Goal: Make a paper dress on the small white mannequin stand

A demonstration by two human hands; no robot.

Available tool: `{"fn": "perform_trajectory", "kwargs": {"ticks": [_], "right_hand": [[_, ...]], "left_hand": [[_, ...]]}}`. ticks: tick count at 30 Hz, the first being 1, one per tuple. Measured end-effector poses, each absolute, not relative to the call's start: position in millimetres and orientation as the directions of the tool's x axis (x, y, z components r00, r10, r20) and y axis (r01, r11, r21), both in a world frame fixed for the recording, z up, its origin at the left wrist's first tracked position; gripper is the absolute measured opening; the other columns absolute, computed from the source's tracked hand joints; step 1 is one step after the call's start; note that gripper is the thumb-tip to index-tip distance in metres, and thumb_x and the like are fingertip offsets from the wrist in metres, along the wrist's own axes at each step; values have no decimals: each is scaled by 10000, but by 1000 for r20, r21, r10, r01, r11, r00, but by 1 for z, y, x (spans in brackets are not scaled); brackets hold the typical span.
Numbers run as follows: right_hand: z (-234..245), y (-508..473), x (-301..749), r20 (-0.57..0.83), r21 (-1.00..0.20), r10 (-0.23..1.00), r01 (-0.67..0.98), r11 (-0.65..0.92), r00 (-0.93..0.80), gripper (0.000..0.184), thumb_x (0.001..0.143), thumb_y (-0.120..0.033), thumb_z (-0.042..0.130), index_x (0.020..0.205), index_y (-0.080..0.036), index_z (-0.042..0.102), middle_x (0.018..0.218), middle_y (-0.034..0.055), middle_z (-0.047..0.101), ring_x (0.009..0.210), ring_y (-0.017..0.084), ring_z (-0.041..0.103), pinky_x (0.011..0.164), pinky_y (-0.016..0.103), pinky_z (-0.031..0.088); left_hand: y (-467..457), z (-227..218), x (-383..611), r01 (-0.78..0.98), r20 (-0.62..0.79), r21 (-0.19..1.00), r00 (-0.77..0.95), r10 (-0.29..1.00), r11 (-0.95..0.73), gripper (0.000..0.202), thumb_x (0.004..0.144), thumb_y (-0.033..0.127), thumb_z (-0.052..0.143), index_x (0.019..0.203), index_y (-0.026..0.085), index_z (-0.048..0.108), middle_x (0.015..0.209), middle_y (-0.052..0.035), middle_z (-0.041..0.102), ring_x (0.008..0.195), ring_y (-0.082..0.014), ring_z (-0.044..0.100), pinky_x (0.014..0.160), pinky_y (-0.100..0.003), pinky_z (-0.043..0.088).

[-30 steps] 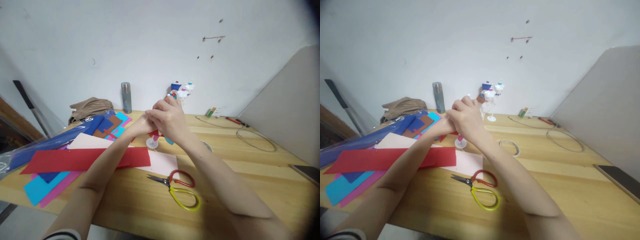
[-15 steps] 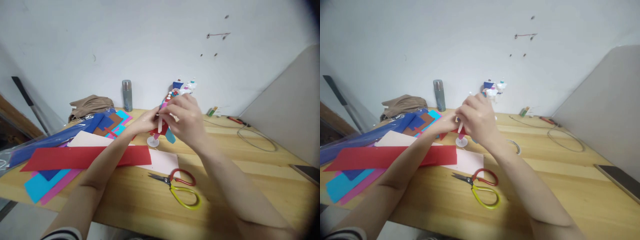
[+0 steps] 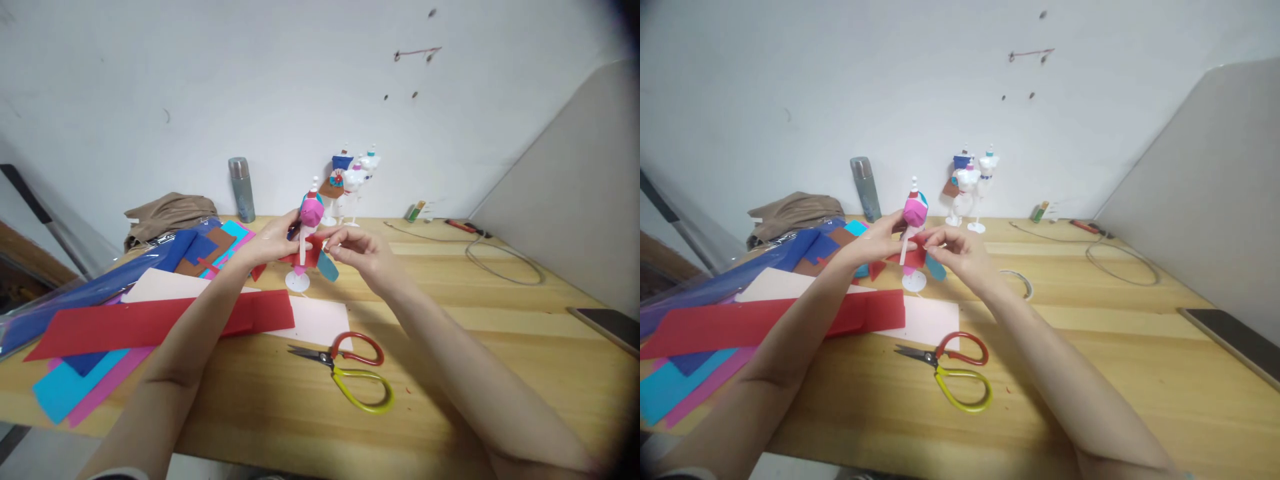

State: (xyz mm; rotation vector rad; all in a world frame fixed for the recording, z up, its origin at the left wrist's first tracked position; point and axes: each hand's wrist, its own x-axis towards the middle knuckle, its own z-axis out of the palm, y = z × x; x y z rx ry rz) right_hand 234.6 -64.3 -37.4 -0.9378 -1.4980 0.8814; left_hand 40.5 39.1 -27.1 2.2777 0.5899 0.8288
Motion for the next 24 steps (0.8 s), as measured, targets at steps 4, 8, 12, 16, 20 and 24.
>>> {"fn": "perform_trajectory", "kwargs": {"ticks": [4,8,12,16,20,24], "right_hand": [[-36,-64,233,388,-911,912,97,402,-131,243,743,-432,774,745,-229,641,955,62,767,809,194,674,714,355,534],[-40,-54,229,344,-936,939,72,344,-13,289,718,-452,767,756,-217,603,779,50,738,586,142,583,546,297,457],[-41,-44,223,402,-903,914,194,384,60,226,728,-416,709,727,-210,615,679,30,697,535,135,546,522,294,454],[-42,-40,220,539,-784,839,406,469,72,116,745,-322,660,709,-211,664,713,38,695,631,171,597,614,338,499],[-44,-40,219,580,-743,808,473,473,103,70,759,-277,657,724,-227,692,785,48,722,701,196,624,676,364,503],[-43,-43,216,614,-704,781,526,477,114,84,774,-230,637,715,-236,697,777,49,726,687,203,623,690,381,494]], "left_hand": [[39,-27,42,158,398,722,702,591,-674,376,776,344,720,1081,170,584,1023,-52,648,928,-202,612,897,-342,513],[38,-26,43,129,393,742,712,582,-658,419,765,348,730,1104,149,585,1077,-78,667,971,-208,625,939,-358,515],[39,-26,44,114,388,744,728,565,-658,478,756,387,744,1146,152,597,1134,-92,682,1038,-237,638,979,-390,513],[40,-28,44,114,386,743,733,561,-660,485,745,351,754,1164,160,601,1152,-86,686,1043,-239,645,999,-400,502],[41,-28,44,110,380,745,741,554,-658,489,747,350,752,1171,163,596,1159,-86,686,1032,-232,644,996,-396,505],[39,-26,44,105,376,749,745,551,-654,491,755,353,744,1177,152,592,1166,-96,682,1040,-239,645,1002,-400,504]]}}
